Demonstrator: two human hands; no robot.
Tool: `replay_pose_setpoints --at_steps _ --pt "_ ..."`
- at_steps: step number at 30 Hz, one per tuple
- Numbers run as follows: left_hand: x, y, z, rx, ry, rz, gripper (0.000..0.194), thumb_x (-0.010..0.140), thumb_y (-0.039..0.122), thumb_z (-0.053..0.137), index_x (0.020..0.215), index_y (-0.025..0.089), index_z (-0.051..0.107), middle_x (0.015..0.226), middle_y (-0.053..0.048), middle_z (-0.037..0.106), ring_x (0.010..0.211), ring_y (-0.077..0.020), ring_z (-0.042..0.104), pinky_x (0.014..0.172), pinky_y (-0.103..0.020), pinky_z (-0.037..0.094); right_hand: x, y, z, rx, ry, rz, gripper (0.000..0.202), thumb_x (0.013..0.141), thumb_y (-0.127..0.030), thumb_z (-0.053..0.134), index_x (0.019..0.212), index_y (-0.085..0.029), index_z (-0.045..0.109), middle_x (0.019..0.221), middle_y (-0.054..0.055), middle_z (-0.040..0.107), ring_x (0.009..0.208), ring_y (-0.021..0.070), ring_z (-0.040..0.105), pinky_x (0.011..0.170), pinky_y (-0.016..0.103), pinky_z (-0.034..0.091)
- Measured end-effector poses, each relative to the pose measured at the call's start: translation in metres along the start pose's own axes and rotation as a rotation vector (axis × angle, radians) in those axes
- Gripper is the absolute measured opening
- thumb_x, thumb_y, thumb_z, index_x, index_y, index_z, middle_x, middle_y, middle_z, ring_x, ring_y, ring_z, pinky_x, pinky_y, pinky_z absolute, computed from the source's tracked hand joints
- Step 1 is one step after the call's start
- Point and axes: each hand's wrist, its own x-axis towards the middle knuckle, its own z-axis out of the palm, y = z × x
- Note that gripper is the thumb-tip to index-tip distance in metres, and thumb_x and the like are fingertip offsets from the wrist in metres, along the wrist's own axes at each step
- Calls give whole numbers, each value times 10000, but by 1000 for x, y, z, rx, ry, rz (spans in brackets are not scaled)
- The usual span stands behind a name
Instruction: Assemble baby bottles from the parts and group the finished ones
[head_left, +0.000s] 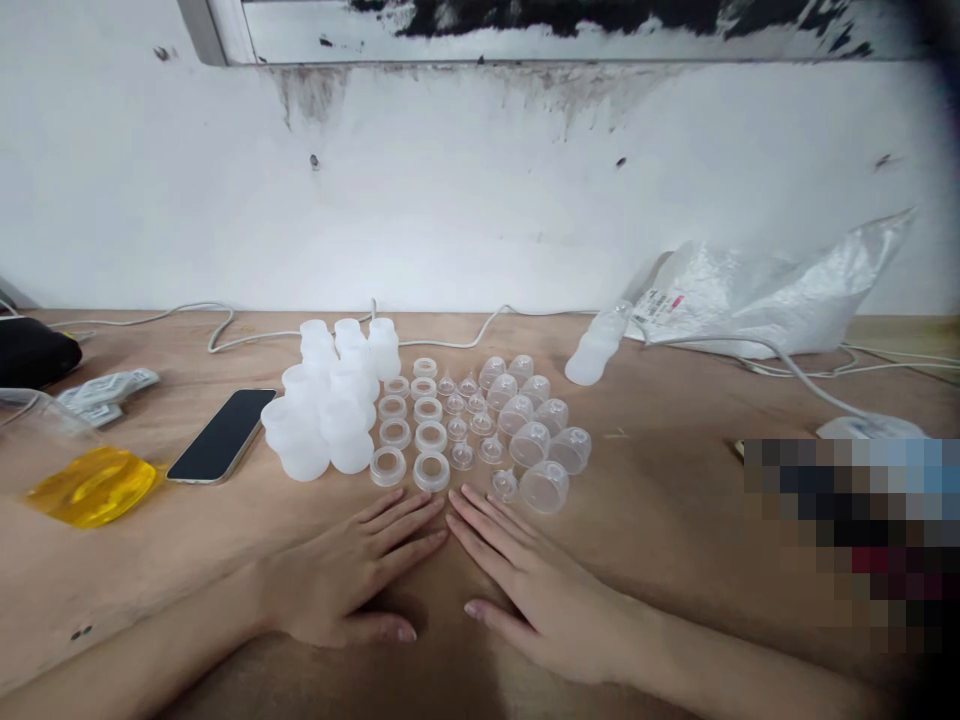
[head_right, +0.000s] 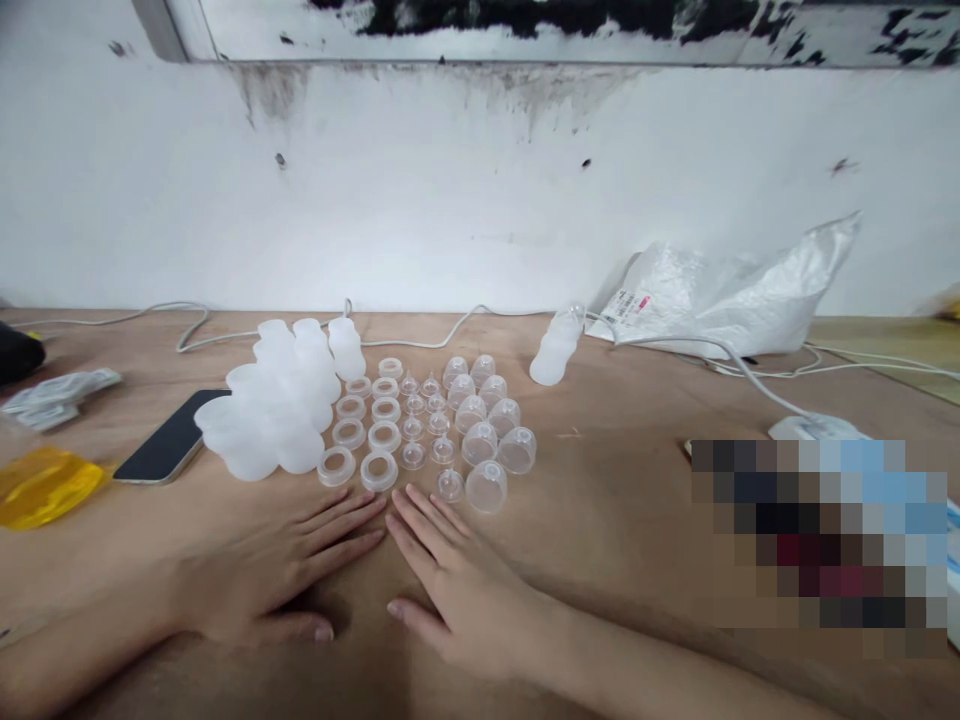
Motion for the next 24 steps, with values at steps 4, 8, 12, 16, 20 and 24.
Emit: replay_pose_setpoints --at_steps 4,8,12,16,20,24 --pt "0 1 0 8 3 -8 696 860 486 351 1386 139 56 1436 -118 21 1324 -262 31 1075 -470 90 0 0 1 -20 -6 -1 601 886 -434 313 1381 -120 179 1444 85 68 1324 232 46 1074 423 179" --pt "1 1 -1 14 6 -9 691 861 484 349 1386 130 71 1435 -122 24 1324 -262 34 1075 -468 98 0 0 1 0 13 -6 602 883 -430 330 1378 -119 189 1441 96 87 1324 237 51 1072 433 183" --pt "1 1 -2 33 -7 -3 693 862 489 339 1386 124 70 1435 -129 28 1324 -266 38 1072 -473 108 1 0 1 5 -1 -2 610 882 -438 323 1379 -114 181 1441 101 83 1324 241 54 1069 443 187" --pt "1 1 0 86 41 11 690 853 477 371 1379 105 123 1433 -140 116 1322 -262 111 1069 -453 163 0 -1 1 -40 32 -21 596 879 -430 329 1372 -111 225 1437 117 137 1320 249 95 1045 439 242" --pt "2 5 3 223 317 34 463 856 285 422 1279 111 347 1313 -118 410 1229 -230 339 1040 -412 255 2 1 -11 -200 277 -70 462 854 -360 417 1241 -110 459 1299 155 406 1229 282 298 950 440 348" --pt "9 5 -1 386 577 -66 242 834 156 421 1055 119 514 1029 -105 569 920 -216 515 819 -380 420 10 10 -39 -409 479 49 295 838 -312 454 1016 -114 582 1003 135 563 966 263 474 799 409 397"
